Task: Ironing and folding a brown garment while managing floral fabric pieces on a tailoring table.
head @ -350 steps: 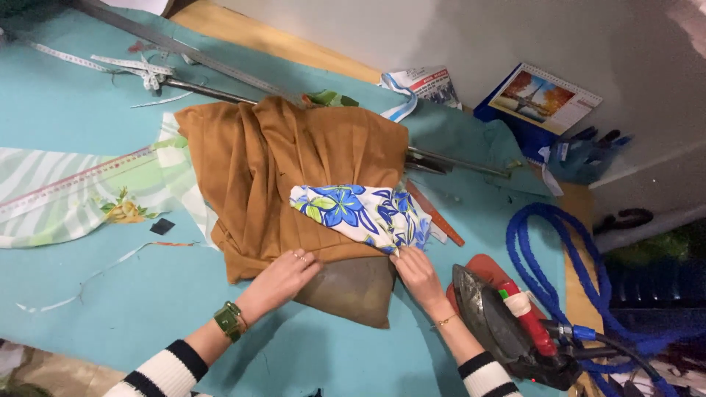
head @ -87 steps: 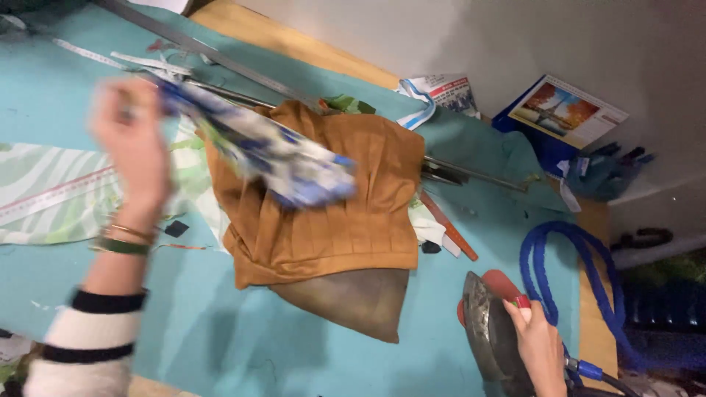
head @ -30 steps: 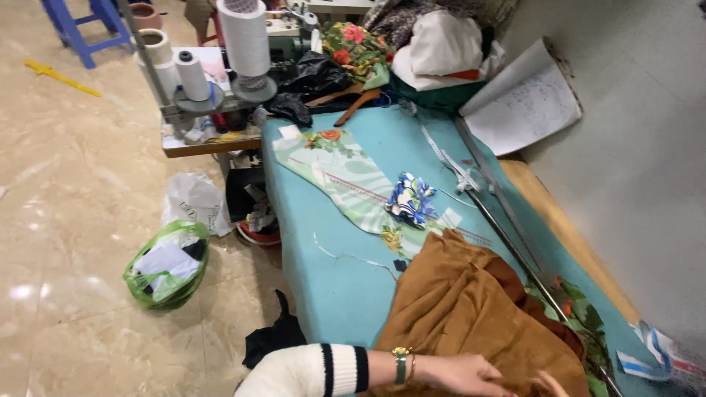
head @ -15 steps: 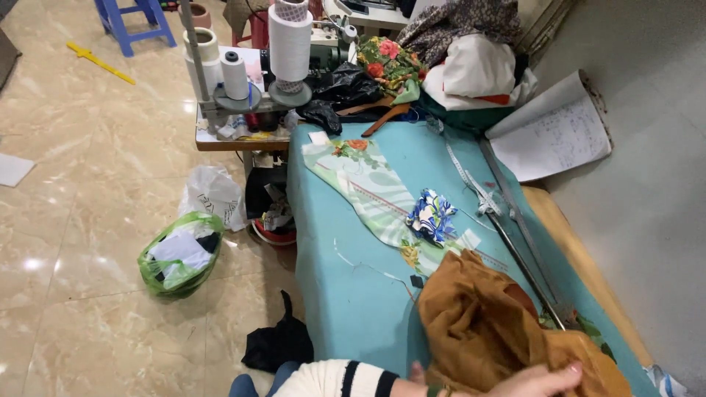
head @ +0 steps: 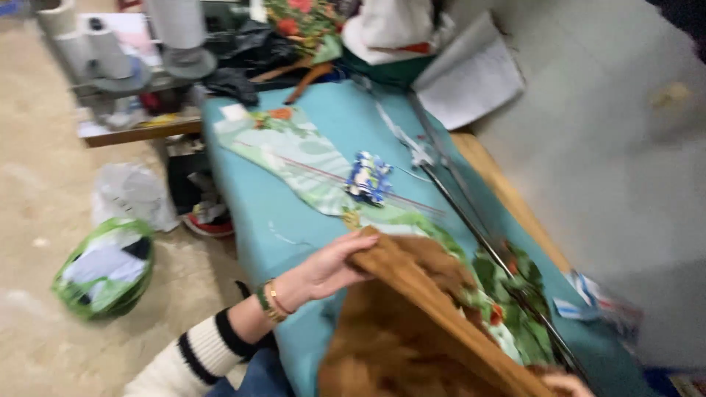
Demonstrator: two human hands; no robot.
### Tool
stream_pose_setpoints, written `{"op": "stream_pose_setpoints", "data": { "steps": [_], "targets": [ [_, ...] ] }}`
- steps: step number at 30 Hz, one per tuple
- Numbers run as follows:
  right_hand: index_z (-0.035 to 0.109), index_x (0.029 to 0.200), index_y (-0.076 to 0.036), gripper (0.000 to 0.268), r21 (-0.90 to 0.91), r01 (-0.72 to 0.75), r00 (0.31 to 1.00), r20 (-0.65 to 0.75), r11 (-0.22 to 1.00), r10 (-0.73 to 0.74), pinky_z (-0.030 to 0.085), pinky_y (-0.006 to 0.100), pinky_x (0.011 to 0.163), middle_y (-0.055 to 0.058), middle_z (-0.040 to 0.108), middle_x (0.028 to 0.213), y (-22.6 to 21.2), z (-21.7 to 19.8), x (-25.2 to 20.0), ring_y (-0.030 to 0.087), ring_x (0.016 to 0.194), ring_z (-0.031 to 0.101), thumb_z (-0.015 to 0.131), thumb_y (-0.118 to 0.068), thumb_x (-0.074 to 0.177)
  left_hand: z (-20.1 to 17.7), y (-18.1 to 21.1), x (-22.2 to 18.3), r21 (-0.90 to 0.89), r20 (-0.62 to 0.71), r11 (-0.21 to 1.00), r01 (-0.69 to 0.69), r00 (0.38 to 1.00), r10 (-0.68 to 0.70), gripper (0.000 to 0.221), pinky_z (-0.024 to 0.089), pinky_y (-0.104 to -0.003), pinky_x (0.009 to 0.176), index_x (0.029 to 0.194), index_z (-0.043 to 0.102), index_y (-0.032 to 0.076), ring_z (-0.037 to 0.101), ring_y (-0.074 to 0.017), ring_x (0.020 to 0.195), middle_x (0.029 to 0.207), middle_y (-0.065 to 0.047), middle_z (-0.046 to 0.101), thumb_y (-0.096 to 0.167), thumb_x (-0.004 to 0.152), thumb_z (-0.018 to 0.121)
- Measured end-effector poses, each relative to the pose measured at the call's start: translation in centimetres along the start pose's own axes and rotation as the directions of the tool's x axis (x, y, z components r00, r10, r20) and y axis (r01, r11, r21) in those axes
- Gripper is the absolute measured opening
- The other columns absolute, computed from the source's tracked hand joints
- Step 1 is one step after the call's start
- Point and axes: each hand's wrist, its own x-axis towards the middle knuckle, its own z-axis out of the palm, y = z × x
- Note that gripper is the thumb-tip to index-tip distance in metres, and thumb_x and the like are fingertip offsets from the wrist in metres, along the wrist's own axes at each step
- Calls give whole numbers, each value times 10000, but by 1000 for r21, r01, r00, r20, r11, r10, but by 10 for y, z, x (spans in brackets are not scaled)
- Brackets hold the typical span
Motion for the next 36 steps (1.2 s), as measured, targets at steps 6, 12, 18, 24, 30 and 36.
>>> {"op": "stream_pose_setpoints", "data": {
  "steps": [6,12,18,24,30,36],
  "targets": [
    [707,1241,-186,592,-496,-112,985,60,861,162,514,345,1002,2,780,1221,-58,-74,126,192,1131,729,722,-113,654,30,-14,80,242,211,938,-248,957,198,207,599,-290,836,1121,637,82,722,-172,981,1107,-77,745,208,965,688],
    [769,1319,22,506,-794,135,923,-117,593,-367,491,452,1109,206,775,1318,-27,-226,178,390,1159,696,608,206,875,190,-7,83,370,358,477,-797,596,718,396,280,-250,690,747,356,211,274,-50,745,771,103,282,294,957,681],
    [748,1371,120,441,-755,60,939,-179,653,-293,453,447,1050,297,641,1214,-13,-224,78,431,1122,594,648,217,953,150,-114,54,445,292,739,-506,862,414,312,533,-293,912,1150,646,85,621,-99,1032,1097,-11,680,316,943,672],
    [691,1212,-320,702,-962,-97,981,-49,257,189,425,422,1027,-47,666,1146,21,-60,-38,207,1072,625,865,-182,546,6,-257,89,493,-119,859,135,989,-87,305,644,-392,901,1142,561,56,725,-256,1138,1264,-153,719,257,941,673],
    [362,1523,-205,1043,-767,-379,709,119,517,696,315,589,1172,199,327,1601,27,65,-100,392,1441,362,956,-210,666,11,-253,110,511,-216,773,376,926,-309,176,625,-427,973,1026,477,79,668,-219,1119,1203,-143,654,192,991,607],
    [574,1350,-217,642,-575,-394,898,-73,717,435,498,499,900,38,639,1334,-156,124,-29,243,1229,604,782,-282,745,99,-218,113,606,-8,721,336,909,-417,413,541,-463,1083,1418,529,122,622,-217,1294,1431,-70,642,168,1010,483]
  ]
}}
